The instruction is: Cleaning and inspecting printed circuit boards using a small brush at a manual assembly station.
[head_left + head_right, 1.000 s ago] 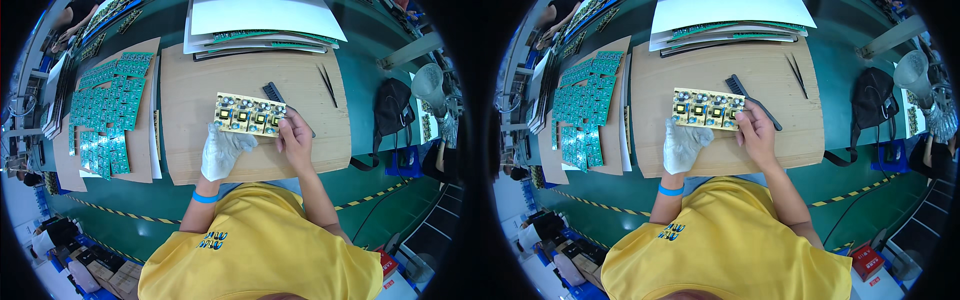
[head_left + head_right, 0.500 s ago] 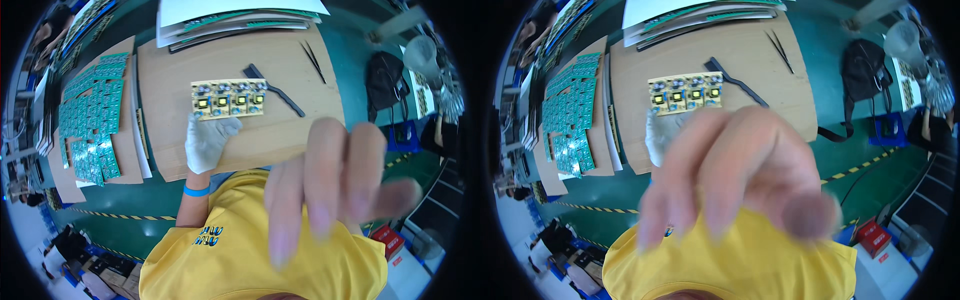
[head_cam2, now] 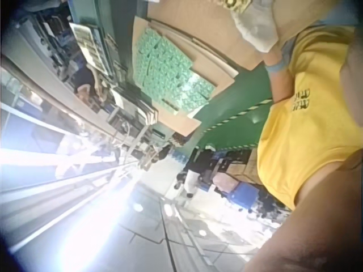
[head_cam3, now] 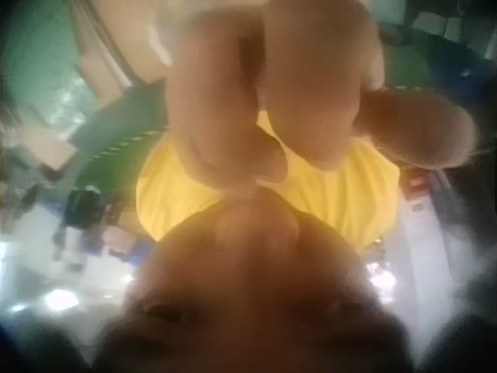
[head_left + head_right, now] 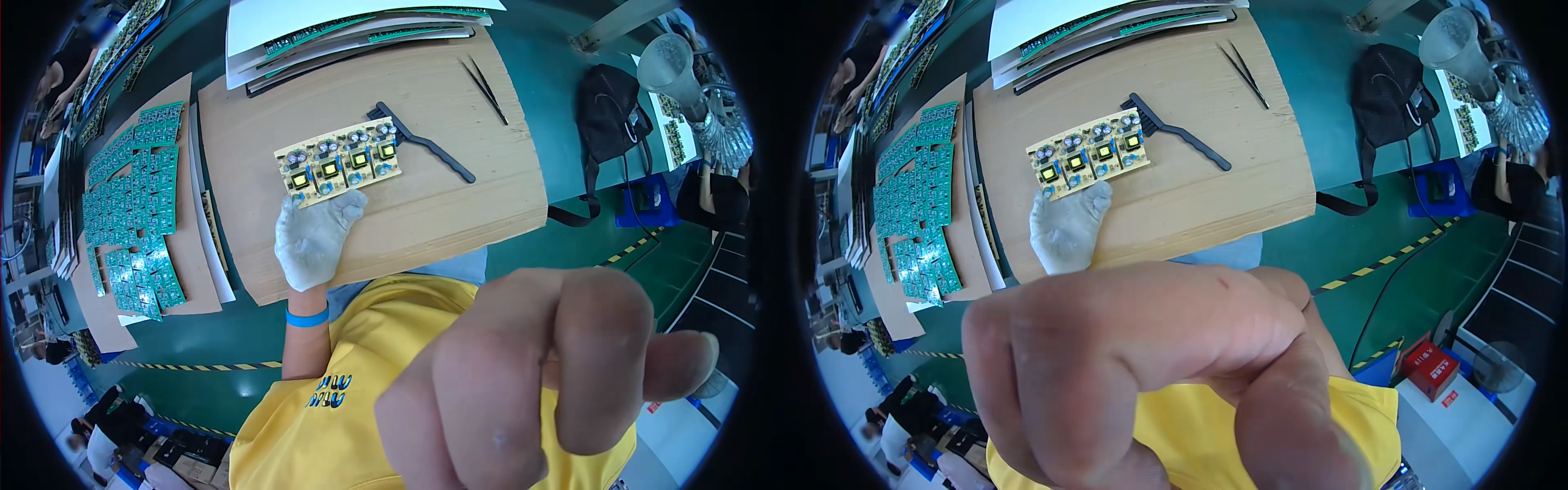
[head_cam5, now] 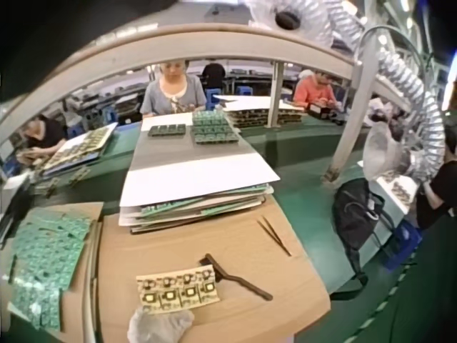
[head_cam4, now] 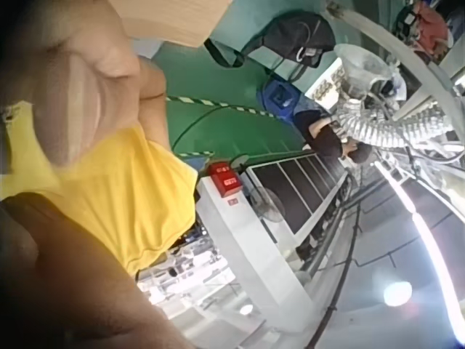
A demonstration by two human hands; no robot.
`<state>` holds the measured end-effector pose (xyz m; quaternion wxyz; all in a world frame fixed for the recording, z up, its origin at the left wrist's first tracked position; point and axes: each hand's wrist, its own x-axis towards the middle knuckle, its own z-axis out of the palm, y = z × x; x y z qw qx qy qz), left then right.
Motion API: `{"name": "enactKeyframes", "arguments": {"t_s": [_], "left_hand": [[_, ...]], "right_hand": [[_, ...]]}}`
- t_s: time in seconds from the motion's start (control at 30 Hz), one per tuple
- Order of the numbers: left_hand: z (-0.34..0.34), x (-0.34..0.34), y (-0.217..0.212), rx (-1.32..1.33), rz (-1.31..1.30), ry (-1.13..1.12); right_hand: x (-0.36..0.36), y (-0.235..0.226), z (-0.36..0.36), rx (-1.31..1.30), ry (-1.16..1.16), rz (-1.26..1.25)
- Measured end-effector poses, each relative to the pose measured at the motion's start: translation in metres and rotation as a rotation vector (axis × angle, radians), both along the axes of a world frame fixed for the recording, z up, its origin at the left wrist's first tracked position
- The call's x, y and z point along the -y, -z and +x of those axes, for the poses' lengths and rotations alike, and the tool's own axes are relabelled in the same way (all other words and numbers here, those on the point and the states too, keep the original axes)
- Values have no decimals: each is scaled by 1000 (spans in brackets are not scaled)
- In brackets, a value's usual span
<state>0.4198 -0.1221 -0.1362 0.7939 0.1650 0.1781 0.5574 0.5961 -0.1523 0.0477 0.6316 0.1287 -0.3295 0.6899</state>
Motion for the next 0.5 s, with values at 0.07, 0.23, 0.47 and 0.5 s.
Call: {"name": "enactKeyframes", "arguments": {"t_s": [0.07,0.23,0.47,0.5], "left_hand": [[-1,-2,-1,1,0,1],[-2,1,-1,-3,-8,35],[-13,2,5,-20,38,73],[-15,-1,6,-33,49,112]], "right_hand": [[8,3,10,-4,-8,28],[-8,15,3,-10,-11,85],[-49,76,69,966,1039,-134],[-62,92,84,1463,1395,-208]]}}
